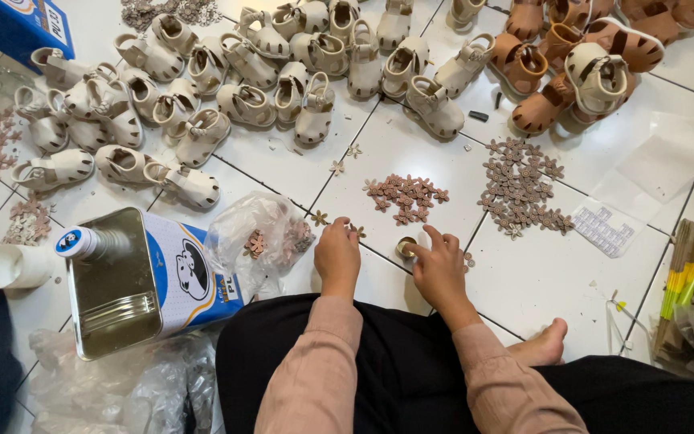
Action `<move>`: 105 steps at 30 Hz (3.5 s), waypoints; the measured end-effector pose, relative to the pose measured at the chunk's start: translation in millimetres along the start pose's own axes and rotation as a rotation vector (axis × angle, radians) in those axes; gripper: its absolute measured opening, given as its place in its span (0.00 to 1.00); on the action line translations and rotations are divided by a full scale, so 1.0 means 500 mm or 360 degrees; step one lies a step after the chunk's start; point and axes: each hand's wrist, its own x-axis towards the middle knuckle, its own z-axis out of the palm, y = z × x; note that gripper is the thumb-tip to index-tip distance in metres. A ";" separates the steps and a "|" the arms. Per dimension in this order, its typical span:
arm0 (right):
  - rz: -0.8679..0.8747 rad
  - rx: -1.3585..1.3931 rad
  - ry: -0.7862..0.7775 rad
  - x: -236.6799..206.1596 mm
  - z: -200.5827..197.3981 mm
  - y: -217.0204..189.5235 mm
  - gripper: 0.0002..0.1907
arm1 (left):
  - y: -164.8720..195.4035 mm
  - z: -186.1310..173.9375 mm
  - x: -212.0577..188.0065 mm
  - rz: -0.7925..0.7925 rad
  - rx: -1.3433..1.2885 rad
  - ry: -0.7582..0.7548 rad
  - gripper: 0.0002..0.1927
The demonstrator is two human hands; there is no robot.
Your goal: The person sits on the floor and repeatedly picks up small flower-shaped shoe decorations. They dip each piece into a small container of adhesive and place it onto a pile of similar items. The process is repeated continuously with many identical decorations.
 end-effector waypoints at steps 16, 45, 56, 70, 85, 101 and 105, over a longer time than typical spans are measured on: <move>-0.0102 -0.0016 0.0176 -0.007 0.006 0.001 0.13 | 0.005 -0.144 -0.145 -0.0208 -0.1492 -0.0299 0.08; 0.0291 0.1957 -0.0163 0.008 -0.094 0.035 0.21 | -0.026 0.039 -0.085 -0.0545 -0.2128 -0.0749 0.26; 0.0223 0.1956 -0.0415 0.000 -0.091 -0.013 0.21 | -0.015 0.021 -0.085 -0.0578 -0.2024 -0.0638 0.31; 0.0134 0.1315 -0.0243 -0.013 -0.061 -0.026 0.27 | -0.014 0.003 -0.087 -0.0599 -0.2053 -0.0631 0.31; -0.0172 0.0496 0.0366 -0.026 -0.078 -0.062 0.29 | -0.013 -0.005 -0.084 -0.0633 -0.2151 -0.0628 0.31; -0.0399 0.0278 0.0464 -0.038 -0.064 -0.071 0.33 | -0.010 -0.010 -0.088 -0.0595 -0.2083 -0.0632 0.29; -0.0387 0.0317 0.0445 -0.039 -0.059 -0.069 0.33 | -0.011 -0.011 -0.090 -0.0590 -0.2080 -0.0635 0.28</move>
